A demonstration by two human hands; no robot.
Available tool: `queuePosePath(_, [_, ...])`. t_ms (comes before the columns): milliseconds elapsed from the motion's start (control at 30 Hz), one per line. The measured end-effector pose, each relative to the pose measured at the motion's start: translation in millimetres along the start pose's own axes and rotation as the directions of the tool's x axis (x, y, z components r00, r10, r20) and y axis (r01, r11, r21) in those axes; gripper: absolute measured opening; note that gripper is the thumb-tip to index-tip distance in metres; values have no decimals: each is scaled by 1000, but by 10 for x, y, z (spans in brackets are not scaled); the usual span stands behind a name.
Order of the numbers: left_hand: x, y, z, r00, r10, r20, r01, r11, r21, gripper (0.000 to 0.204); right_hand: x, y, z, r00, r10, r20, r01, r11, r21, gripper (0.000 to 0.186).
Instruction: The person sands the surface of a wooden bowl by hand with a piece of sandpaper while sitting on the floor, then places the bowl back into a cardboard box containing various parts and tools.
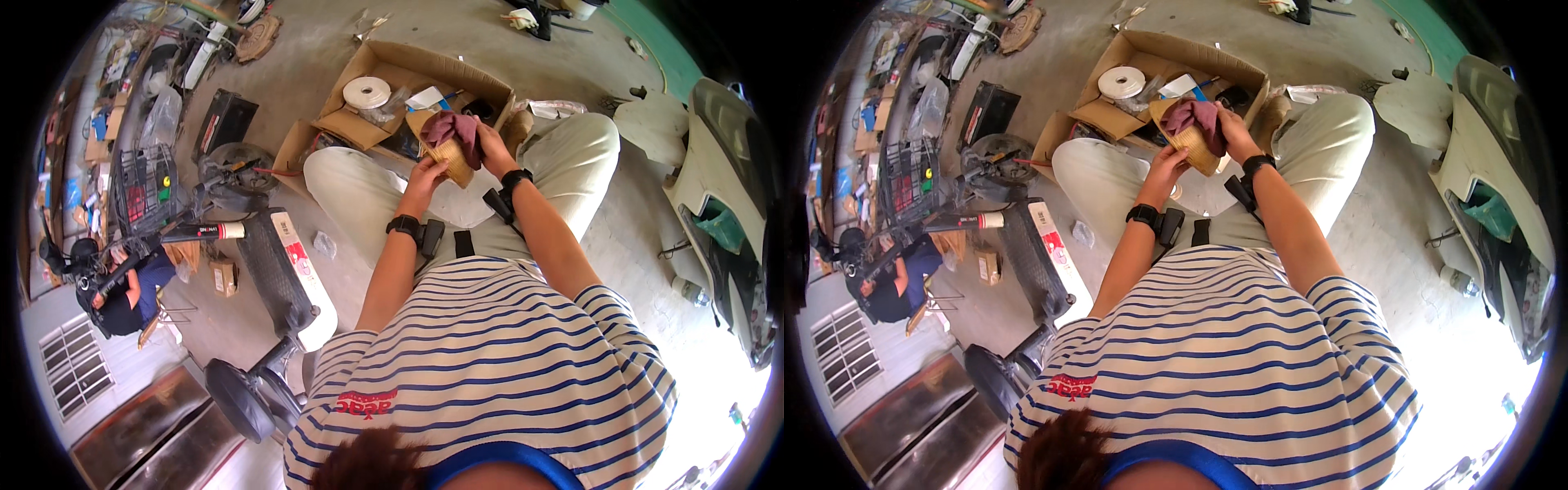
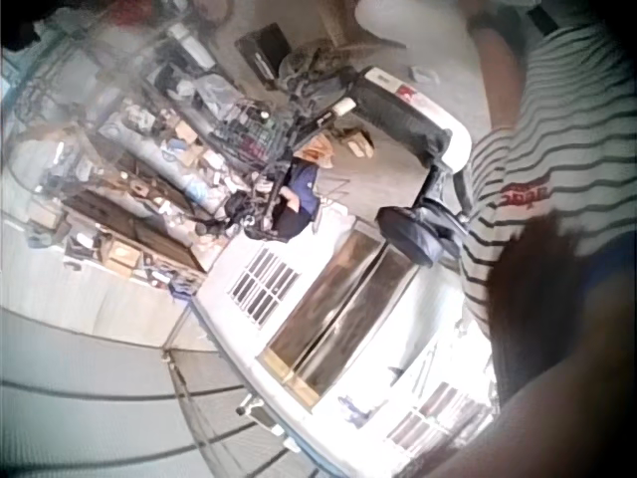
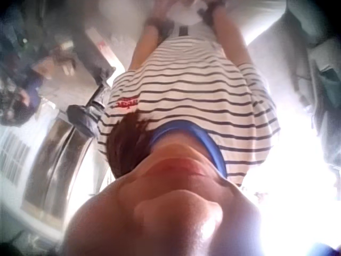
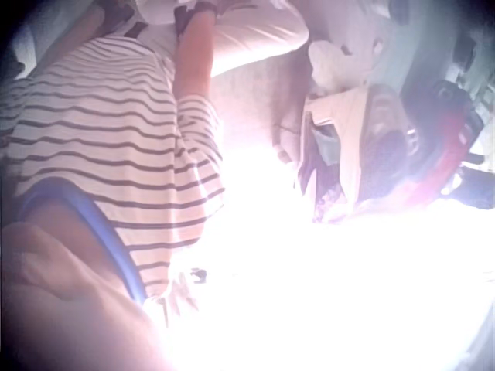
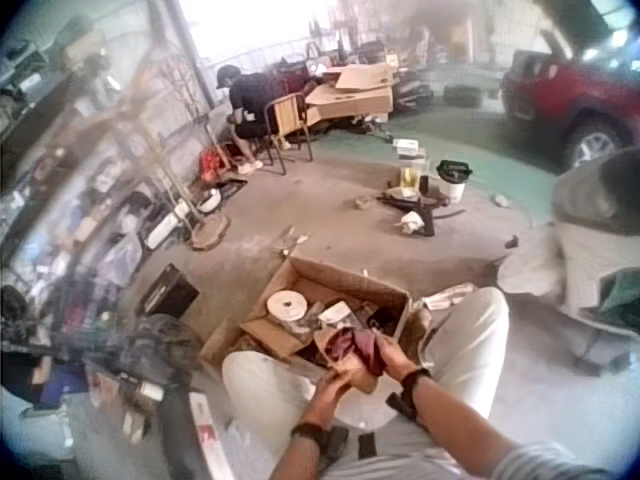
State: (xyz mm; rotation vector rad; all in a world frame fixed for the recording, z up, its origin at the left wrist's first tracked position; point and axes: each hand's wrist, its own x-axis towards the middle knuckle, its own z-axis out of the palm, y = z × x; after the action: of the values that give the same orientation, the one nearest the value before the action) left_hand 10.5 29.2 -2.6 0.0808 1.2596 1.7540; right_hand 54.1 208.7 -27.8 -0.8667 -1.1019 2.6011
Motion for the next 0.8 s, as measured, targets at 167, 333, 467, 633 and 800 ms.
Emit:
queuePosePath(167, [-9, -39, -10, 998, 37, -45, -35, 998, 43, 24, 73, 68, -60, 999, 8, -36, -10, 998, -57, 40])
queuePosePath(333, [44, -109, -125, 988, -11, -152, 30, 992, 125, 23, 57, 63, 22, 981, 85, -175, -102, 991, -92, 38])
queuePosePath(467, [67, -213, -183, 982, -93, -163, 120, 979, 163, 24, 42, 22, -2, 955, 281, 94, -294, 940, 171, 37])
queuePosePath(633, [64, -254, -287, 977, -89, -196, 121, 979, 162, 25, -44, -113, 162, 963, 203, 178, -263, 848, 460, 37])
queuePosePath(800, [35, -135, -149, 963, -111, -245, 137, 986, 92, 27, 170, 106, -179, 986, 133, 103, -166, 867, 470, 28])
